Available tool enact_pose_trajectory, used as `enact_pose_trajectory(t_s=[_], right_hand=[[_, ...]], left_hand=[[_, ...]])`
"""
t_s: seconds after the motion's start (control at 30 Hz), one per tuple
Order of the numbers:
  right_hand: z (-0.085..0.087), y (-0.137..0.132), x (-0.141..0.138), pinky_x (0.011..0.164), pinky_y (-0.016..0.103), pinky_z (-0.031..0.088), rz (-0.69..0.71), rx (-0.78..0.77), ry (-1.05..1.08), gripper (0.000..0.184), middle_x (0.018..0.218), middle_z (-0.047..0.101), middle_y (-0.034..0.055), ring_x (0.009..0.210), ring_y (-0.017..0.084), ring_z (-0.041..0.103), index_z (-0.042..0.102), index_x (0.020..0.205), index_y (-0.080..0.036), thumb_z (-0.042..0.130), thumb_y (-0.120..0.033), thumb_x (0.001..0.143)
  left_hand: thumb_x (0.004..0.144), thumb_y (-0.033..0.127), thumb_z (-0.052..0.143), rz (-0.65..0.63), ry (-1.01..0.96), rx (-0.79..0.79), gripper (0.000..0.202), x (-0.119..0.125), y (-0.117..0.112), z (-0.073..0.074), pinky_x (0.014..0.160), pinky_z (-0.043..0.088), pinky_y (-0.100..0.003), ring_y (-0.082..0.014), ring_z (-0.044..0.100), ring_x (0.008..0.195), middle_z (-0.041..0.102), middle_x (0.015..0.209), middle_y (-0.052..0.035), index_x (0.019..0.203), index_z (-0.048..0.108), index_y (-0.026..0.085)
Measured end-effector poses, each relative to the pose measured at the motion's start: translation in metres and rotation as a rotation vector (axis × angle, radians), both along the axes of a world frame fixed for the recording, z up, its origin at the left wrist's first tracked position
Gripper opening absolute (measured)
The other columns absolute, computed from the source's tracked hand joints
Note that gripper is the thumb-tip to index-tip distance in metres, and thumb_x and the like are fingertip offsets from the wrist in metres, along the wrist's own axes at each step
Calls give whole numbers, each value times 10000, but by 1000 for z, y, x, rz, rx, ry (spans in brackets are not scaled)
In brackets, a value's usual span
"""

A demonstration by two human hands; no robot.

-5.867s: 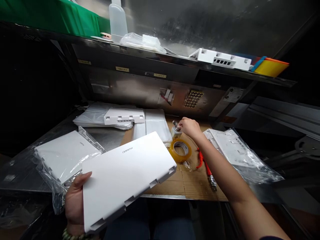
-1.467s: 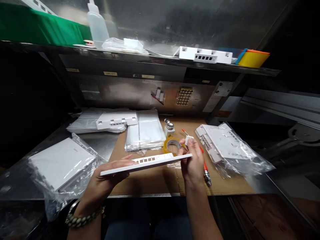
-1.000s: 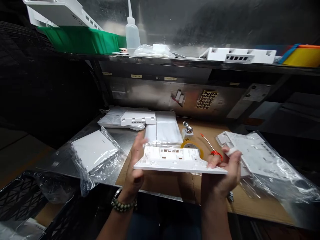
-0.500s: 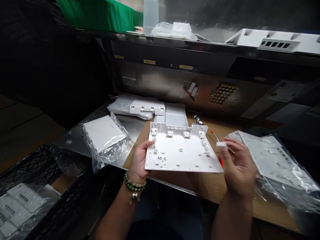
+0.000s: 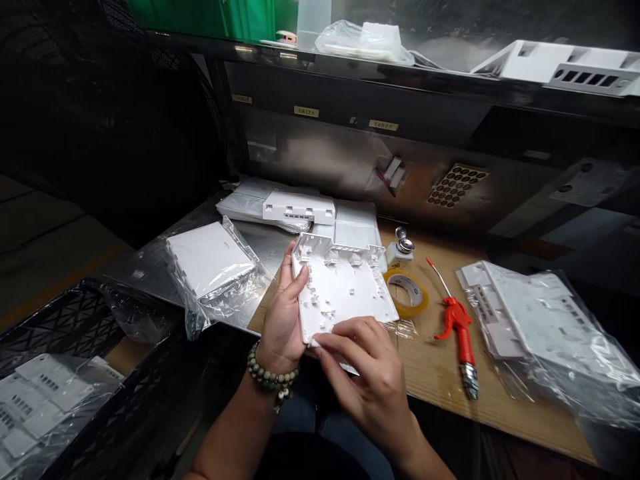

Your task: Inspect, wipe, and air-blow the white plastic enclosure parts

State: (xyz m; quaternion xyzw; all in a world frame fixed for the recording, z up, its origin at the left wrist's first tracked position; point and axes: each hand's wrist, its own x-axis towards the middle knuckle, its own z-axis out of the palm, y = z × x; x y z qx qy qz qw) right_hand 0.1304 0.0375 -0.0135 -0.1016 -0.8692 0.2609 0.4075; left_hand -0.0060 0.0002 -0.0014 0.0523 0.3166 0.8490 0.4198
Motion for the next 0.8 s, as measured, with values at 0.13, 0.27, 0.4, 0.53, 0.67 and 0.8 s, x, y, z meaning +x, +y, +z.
enact_pose_trajectory(t_s=[0.13, 0.27, 0.4, 0.53, 0.67, 0.8], right_hand=[[-2, -7, -4, 766, 351, 462, -23, -12, 47, 150, 903, 695, 41, 839, 177, 630, 747, 1050, -179, 728, -101, 923], [-6, 0, 3, 784, 355, 468, -43, 7, 5, 161, 912, 700, 33, 848, 177, 641, 751, 1062, -190, 722, -104, 928], [-13, 41, 37, 822, 337, 511, -330, -96, 99, 129, 968, 681, 32, 903, 178, 654, 775, 1023, -226, 753, -149, 922], [-21, 73, 65, 807, 317, 519, -595, -81, 201, 74, 924, 672, 17, 865, 164, 650, 786, 969, -234, 778, -188, 911], [-29, 73, 65, 825, 329, 533, -500, -64, 90, 100, 948, 681, 23, 893, 172, 658, 780, 1005, -239, 750, -179, 931], [-32, 68, 60, 817, 333, 541, -504, -53, 79, 103, 937, 684, 29, 887, 179, 663, 768, 1002, -239, 722, -166, 945]], left_hand=[[999, 206, 641, 12, 33, 10, 701, 0, 1, -1, 1233, 380, -486, -244, 438, 1500, 495, 1623, 27, 1583, 352, 466], [993, 162, 627, 21, 30, -20, 735, -7, -3, 0, 1229, 378, -518, -265, 467, 1478, 540, 1589, -14, 1601, 324, 441], [993, 108, 580, 31, 35, -76, 739, -30, -18, -2, 1219, 373, -556, -297, 491, 1449, 530, 1594, -46, 1613, 314, 410], [994, 176, 628, 14, 13, -60, 698, -53, -40, -16, 1226, 334, -555, -303, 425, 1476, 525, 1587, 18, 1582, 369, 447], [1049, 210, 545, -103, -44, 99, 635, -61, -51, -29, 1243, 275, -547, -259, 380, 1485, 550, 1523, 89, 1568, 341, 513], [1082, 203, 450, -135, -124, 229, 664, -59, -50, -28, 1251, 243, -560, -245, 425, 1440, 589, 1462, 66, 1593, 193, 540]])
